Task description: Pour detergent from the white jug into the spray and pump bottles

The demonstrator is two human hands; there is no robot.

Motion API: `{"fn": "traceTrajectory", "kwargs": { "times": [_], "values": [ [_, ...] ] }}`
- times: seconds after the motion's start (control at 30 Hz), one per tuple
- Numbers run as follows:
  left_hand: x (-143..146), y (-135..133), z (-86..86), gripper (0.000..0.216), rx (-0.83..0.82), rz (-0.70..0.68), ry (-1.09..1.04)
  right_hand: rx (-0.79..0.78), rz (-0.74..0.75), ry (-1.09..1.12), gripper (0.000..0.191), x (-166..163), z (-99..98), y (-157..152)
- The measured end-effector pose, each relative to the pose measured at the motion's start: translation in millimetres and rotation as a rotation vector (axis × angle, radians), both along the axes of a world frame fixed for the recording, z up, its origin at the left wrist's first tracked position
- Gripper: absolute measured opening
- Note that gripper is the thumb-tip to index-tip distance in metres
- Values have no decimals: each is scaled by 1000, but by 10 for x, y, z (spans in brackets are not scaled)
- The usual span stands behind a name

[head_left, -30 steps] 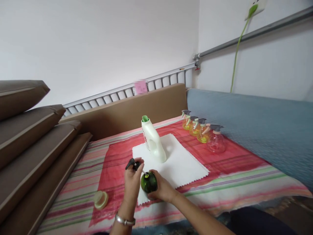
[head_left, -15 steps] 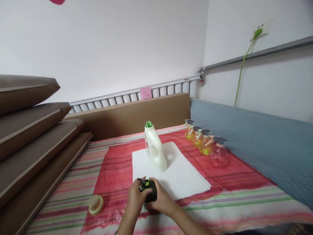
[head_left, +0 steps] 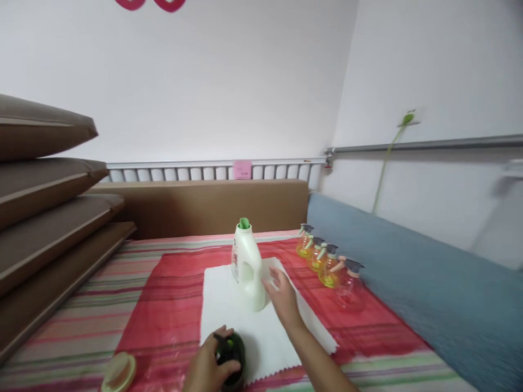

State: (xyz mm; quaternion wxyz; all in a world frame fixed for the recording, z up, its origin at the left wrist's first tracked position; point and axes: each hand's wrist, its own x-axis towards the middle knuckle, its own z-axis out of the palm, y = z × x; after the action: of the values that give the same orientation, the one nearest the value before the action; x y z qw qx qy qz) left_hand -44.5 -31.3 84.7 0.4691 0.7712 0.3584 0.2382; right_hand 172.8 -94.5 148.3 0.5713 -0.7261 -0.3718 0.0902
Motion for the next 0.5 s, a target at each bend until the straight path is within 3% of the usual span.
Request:
{"fn": "traceTrajectory", "kwargs": {
  "times": [0.07, 0.17, 0.27, 0.37, 0.5],
  "values": [
    [18, 73, -105, 55, 10, -35, -8, -40, -76, 19, 40, 108, 25, 241],
    [69, 177, -217, 54, 18, -72, 24, -125, -65, 72, 21, 149, -8, 567],
    [66, 145, -225, 54, 29, -35, -3, -146, -27, 114, 21, 73, -16, 712],
    [12, 14, -144, 59, 5, -23, -71, -133, 20, 129, 23, 19, 49, 635],
    [-49, -96, -12, 69, -43, -35, -92, -143, 100, 104, 25, 135, 246, 288]
  ]
}}
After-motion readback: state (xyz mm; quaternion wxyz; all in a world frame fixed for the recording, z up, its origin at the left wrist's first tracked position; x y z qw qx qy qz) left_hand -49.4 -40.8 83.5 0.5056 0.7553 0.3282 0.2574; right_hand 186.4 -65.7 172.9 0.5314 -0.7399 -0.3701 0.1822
